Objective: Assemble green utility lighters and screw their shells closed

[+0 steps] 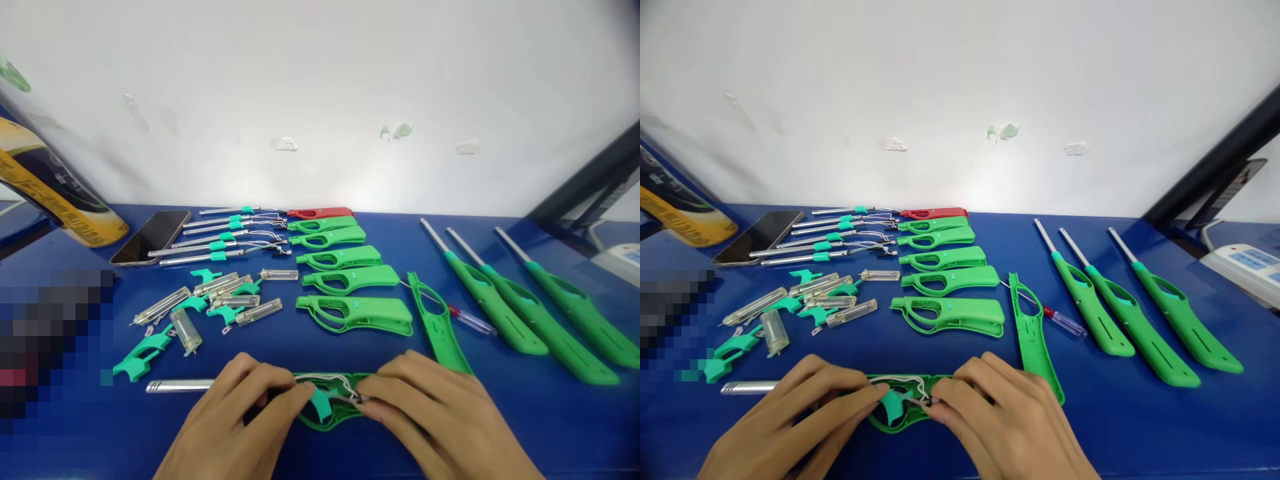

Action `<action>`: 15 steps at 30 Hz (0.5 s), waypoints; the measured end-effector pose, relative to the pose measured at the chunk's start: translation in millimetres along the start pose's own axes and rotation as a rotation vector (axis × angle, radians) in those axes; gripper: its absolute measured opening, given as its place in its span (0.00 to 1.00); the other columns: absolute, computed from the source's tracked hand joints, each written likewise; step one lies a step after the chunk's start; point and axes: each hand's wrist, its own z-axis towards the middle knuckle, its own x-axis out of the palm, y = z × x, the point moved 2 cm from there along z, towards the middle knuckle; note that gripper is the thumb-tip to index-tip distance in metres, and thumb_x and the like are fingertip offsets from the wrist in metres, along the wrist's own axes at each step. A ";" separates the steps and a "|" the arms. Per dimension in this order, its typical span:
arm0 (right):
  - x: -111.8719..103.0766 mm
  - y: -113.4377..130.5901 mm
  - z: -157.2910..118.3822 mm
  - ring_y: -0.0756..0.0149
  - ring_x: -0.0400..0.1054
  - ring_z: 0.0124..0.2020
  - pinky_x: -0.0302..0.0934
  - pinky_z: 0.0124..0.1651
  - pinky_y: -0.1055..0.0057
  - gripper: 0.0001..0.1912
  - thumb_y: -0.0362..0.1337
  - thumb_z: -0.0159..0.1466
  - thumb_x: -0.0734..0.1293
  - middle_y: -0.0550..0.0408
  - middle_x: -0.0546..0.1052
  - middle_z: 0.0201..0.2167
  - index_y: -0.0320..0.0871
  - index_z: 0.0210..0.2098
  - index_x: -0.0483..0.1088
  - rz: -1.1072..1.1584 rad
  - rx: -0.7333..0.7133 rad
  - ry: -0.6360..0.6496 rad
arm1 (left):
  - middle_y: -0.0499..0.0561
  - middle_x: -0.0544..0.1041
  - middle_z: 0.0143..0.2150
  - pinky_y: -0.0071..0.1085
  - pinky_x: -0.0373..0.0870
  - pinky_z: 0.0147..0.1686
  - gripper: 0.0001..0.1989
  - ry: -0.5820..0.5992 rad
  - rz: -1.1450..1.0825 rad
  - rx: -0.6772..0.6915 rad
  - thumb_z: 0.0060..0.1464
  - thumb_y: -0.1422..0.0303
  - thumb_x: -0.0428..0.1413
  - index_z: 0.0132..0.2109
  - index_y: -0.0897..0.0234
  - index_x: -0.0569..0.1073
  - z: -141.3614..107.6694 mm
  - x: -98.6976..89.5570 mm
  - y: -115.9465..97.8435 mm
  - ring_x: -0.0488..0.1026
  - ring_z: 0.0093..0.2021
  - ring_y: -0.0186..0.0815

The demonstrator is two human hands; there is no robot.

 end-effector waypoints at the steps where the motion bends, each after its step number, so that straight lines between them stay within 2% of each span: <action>1: -0.3 0.3 -0.3 0.74 0.78 0.33 0.70 0.35 0.75 0.16 0.44 0.83 0.60 0.66 0.84 0.37 0.51 0.46 0.78 -0.001 -0.001 0.002 | 0.48 0.82 0.42 0.26 0.78 0.43 0.14 -0.005 0.011 0.006 0.77 0.71 0.51 0.55 0.53 0.81 2.2 1.7 -1.4 0.76 0.40 0.33; 5: -1.2 1.4 0.0 0.74 0.78 0.33 0.70 0.36 0.75 0.16 0.44 0.83 0.60 0.66 0.84 0.38 0.51 0.46 0.79 0.006 -0.003 0.008 | 0.52 0.82 0.43 0.31 0.81 0.44 0.14 -0.033 0.052 0.035 0.75 0.57 0.55 0.55 0.54 0.83 11.5 6.7 -6.4 0.78 0.42 0.38; 8: -1.1 2.2 2.1 0.74 0.78 0.33 0.72 0.37 0.76 0.17 0.45 0.83 0.59 0.66 0.84 0.37 0.52 0.44 0.79 0.010 -0.005 0.004 | 0.53 0.83 0.43 0.33 0.81 0.46 0.15 -0.037 0.055 0.046 0.75 0.54 0.55 0.54 0.54 0.83 13.9 6.6 -5.6 0.78 0.44 0.39; 11: -1.8 3.1 4.8 0.75 0.79 0.34 0.72 0.38 0.78 0.19 0.45 0.83 0.58 0.66 0.84 0.37 0.52 0.44 0.79 0.017 -0.007 -0.012 | 0.52 0.83 0.44 0.32 0.81 0.44 0.14 -0.029 0.048 0.052 0.76 0.57 0.54 0.53 0.55 0.83 11.6 4.0 -1.8 0.79 0.44 0.39; 15: -3.9 5.2 6.3 0.76 0.80 0.35 0.72 0.39 0.79 0.20 0.44 0.84 0.57 0.66 0.84 0.37 0.52 0.44 0.79 0.039 -0.016 -0.015 | 0.49 0.84 0.43 0.29 0.78 0.43 0.14 -0.008 0.003 0.088 0.78 0.70 0.49 0.53 0.56 0.80 11.5 3.1 -0.2 0.79 0.42 0.34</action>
